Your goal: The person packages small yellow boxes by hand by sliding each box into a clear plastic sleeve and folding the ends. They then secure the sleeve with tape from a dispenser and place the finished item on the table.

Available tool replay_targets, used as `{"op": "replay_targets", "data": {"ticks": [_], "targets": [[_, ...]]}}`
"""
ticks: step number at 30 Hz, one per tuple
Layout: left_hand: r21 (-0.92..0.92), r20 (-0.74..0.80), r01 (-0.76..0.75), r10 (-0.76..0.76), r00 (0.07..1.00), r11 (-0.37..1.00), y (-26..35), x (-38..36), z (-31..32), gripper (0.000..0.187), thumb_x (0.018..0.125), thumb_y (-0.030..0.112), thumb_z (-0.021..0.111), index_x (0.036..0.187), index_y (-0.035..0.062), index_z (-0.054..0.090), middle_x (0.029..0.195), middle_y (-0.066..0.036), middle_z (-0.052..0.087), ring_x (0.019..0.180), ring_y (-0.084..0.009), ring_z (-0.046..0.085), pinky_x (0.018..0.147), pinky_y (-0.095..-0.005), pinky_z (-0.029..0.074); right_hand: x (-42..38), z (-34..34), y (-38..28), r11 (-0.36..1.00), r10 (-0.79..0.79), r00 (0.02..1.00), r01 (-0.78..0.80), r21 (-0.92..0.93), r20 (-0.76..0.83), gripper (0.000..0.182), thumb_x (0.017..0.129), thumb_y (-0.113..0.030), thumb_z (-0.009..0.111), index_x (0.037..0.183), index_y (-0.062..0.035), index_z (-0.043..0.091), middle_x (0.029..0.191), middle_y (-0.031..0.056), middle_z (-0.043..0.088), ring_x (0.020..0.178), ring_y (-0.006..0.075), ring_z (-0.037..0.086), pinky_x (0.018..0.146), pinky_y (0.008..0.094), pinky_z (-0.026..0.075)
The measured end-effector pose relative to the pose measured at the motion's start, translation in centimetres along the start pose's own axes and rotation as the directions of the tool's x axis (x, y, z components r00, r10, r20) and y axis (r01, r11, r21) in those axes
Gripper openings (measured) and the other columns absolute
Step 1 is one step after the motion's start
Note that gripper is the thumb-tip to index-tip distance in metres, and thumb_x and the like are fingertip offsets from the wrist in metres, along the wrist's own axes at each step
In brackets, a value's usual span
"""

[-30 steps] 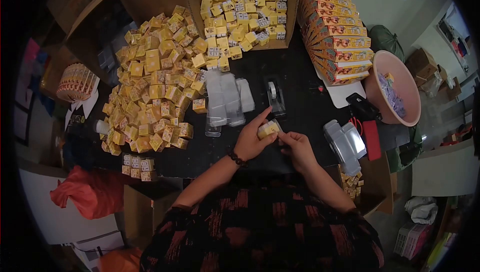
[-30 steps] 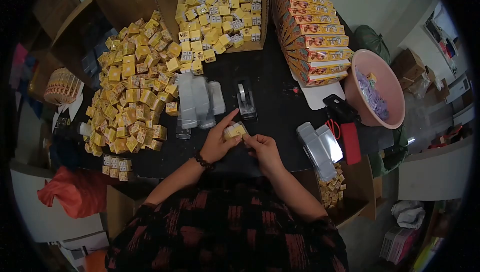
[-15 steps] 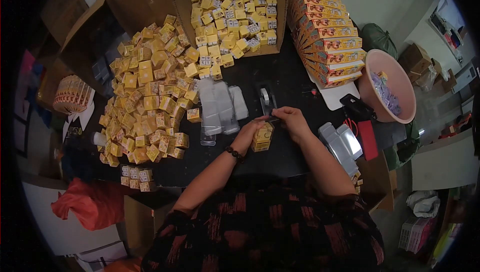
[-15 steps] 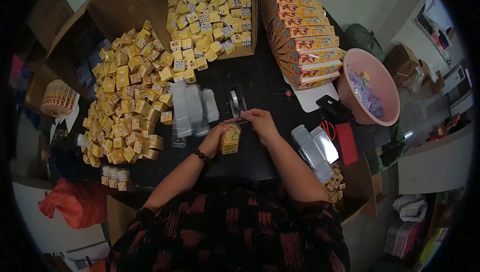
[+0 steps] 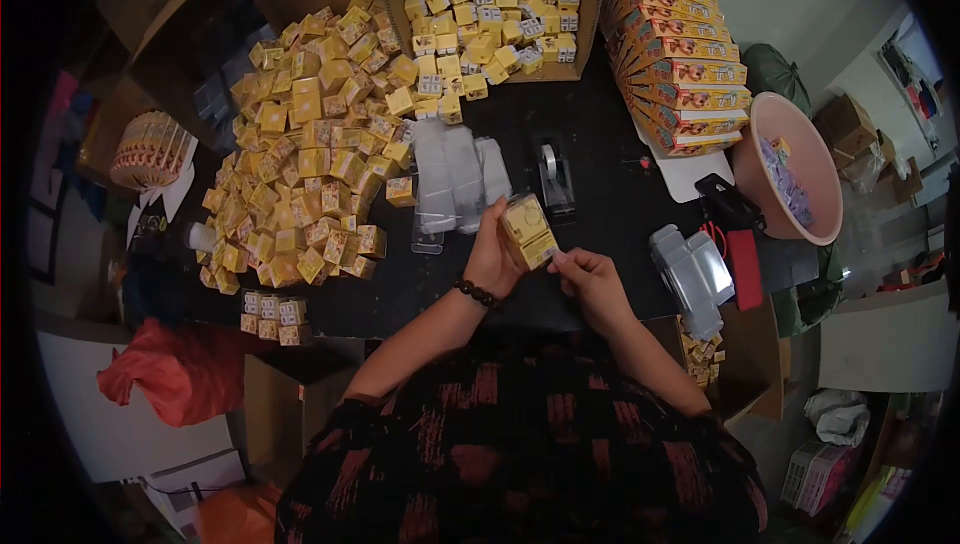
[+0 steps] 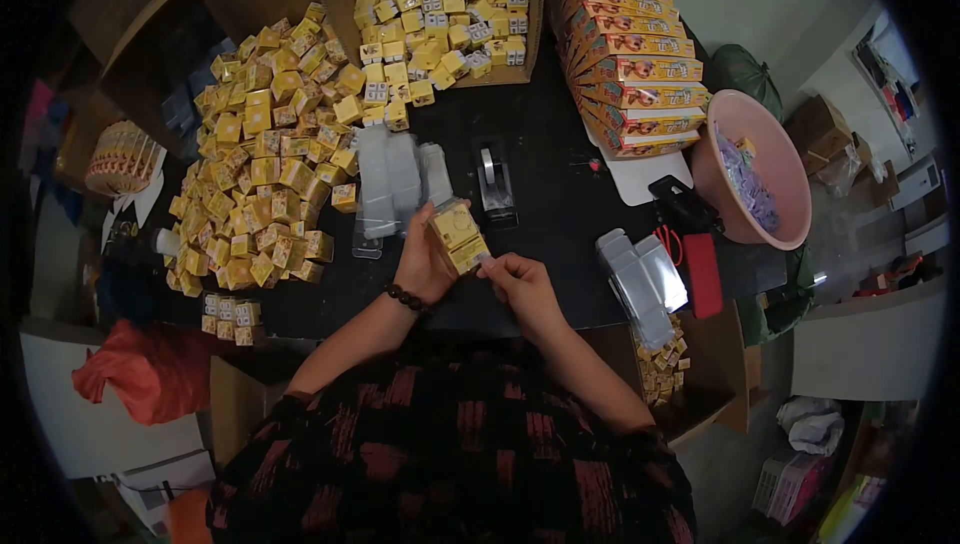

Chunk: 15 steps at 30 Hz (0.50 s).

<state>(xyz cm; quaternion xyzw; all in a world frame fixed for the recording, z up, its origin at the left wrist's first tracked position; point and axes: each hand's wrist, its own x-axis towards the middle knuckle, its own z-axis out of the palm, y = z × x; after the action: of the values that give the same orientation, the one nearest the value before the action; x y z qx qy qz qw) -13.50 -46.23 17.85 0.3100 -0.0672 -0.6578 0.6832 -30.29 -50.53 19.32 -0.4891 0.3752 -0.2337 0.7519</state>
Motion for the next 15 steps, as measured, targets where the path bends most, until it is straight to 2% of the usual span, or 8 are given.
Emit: {"op": "replay_targets", "data": {"ticks": [4, 5, 6, 8, 11, 12, 13, 15], "targets": [[-0.104, 0.116, 0.075, -0.063, 0.991, 0.992, -0.1, -2.0, 0.0, 0.066, 0.092, 0.064, 0.030, 0.122, 0.0091, 0.050, 0.101, -0.009, 0.062, 0.094, -0.0236, 0.062, 0.082, -0.0391, 0.051, -0.9, 1.5, 0.9, 0.965, -0.045, 0.999, 0.045, -0.258, 0.005, 0.024, 0.091, -0.021, 0.061, 0.077, -0.0015, 0.066, 0.060, -0.0015, 0.052, 0.058, 0.0065, 0.045, 0.052, 0.0232, 0.033], [-0.128, 0.095, 0.093, -0.081, 0.992, 0.987, -0.2, -2.7, 0.0, 0.069, 0.091, 0.068, 0.028, 0.122, 0.0101, 0.050, 0.101, -0.009, 0.062, 0.094, -0.0241, 0.062, 0.081, -0.0398, 0.051, -1.0, 1.9, 1.2, 0.890, -0.239, 0.970, 0.235, -0.391, 0.039, 0.022, 0.088, -0.018, 0.063, 0.075, -0.0004, 0.066, 0.060, 0.0009, 0.051, 0.058, 0.0101, 0.047, 0.052, 0.0263, 0.035], [-0.200, 0.303, 0.127, -0.062, 0.951, 0.971, -0.5, -3.2, -1.4, 0.067, 0.090, 0.067, 0.028, 0.120, 0.0115, 0.051, 0.102, -0.008, 0.062, 0.095, -0.0248, 0.062, 0.081, -0.0408, 0.051, -1.2, 2.3, 1.5, 0.769, -0.423, 0.899, 0.422, -0.480, 0.114, 0.021, 0.086, -0.016, 0.065, 0.074, 0.0007, 0.065, 0.060, 0.0033, 0.051, 0.057, 0.0138, 0.049, 0.052, 0.0293, 0.037], [-0.241, 0.143, 0.139, -0.107, 0.984, 0.960, 0.5, -6.1, -0.1, 0.058, 0.093, 0.061, 0.032, 0.117, 0.0116, 0.051, 0.100, -0.005, 0.062, 0.093, -0.0223, 0.061, 0.079, -0.0373, 0.050, -1.1, 3.1, 1.9, 0.385, -0.631, 0.727, 0.596, -0.705, 0.270, 0.016, 0.079, -0.010, 0.070, 0.071, 0.0016, 0.063, 0.061, 0.0099, 0.050, 0.057, 0.0237, 0.051, 0.055, 0.0340, 0.040], [-0.218, 0.146, 0.058, -0.027, 0.989, 0.974, 2.1, -10.0, -3.6, 0.046, 0.098, 0.050, 0.035, 0.115, 0.0105, 0.051, 0.104, -0.004, 0.060, 0.097, -0.0196, 0.058, 0.085, -0.0319, 0.048, -0.1, 4.3, 2.5, 0.287, -0.534, 0.688, 0.694, -0.661, 0.490, 0.015, 0.075, -0.009, 0.074, 0.073, 0.0004, 0.064, 0.066, 0.0130, 0.050, 0.062, 0.0300, 0.052, 0.057, 0.0359, 0.040], [0.104, -0.076, -0.228, 0.236, 0.969, 0.968, 2.8, -11.9, -4.5, 0.044, 0.098, 0.047, 0.039, 0.118, 0.0098, 0.050, 0.106, -0.005, 0.059, 0.099, -0.0204, 0.058, 0.085, -0.0326, 0.047, 0.5, 4.7, 2.6, 0.259, -0.540, 0.650, 0.733, -0.630, 0.534, 0.015, 0.075, -0.009, 0.075, 0.079, 0.0002, 0.063, 0.069, 0.0130, 0.051, 0.066, 0.0301, 0.053, 0.058, 0.0364, 0.042], [0.454, -0.189, -0.394, 0.519, 0.834, 0.799, 3.7, -13.7, -5.2, 0.042, 0.098, 0.044, 0.042, 0.120, 0.0090, 0.049, 0.108, -0.006, 0.059, 0.100, -0.0212, 0.058, 0.086, -0.0334, 0.047, 1.0, 5.1, 2.5, 0.226, -0.549, 0.613, 0.764, -0.605, 0.569, 0.018, 0.075, -0.009, 0.075, 0.085, 0.0000, 0.063, 0.073, 0.0130, 0.053, 0.069, 0.0301, 0.054, 0.059, 0.0369, 0.043], [0.974, -0.049, -0.169, 0.876, 0.481, 0.147, 6.4, -17.9, -7.8, 0.036, 0.090, 0.032, 0.061, 0.112, 0.0058, 0.052, 0.108, -0.011, 0.055, 0.103, -0.0264, 0.054, 0.085, -0.0369, 0.045, 2.7, 6.3, 1.5, 0.310, -0.615, 0.668, 0.694, -0.650, 0.419, 0.023, 0.077, -0.010, 0.074, 0.093, 0.0004, 0.061, 0.082, 0.0139, 0.055, 0.076, 0.0312, 0.055, 0.065, 0.0379, 0.044]]}}
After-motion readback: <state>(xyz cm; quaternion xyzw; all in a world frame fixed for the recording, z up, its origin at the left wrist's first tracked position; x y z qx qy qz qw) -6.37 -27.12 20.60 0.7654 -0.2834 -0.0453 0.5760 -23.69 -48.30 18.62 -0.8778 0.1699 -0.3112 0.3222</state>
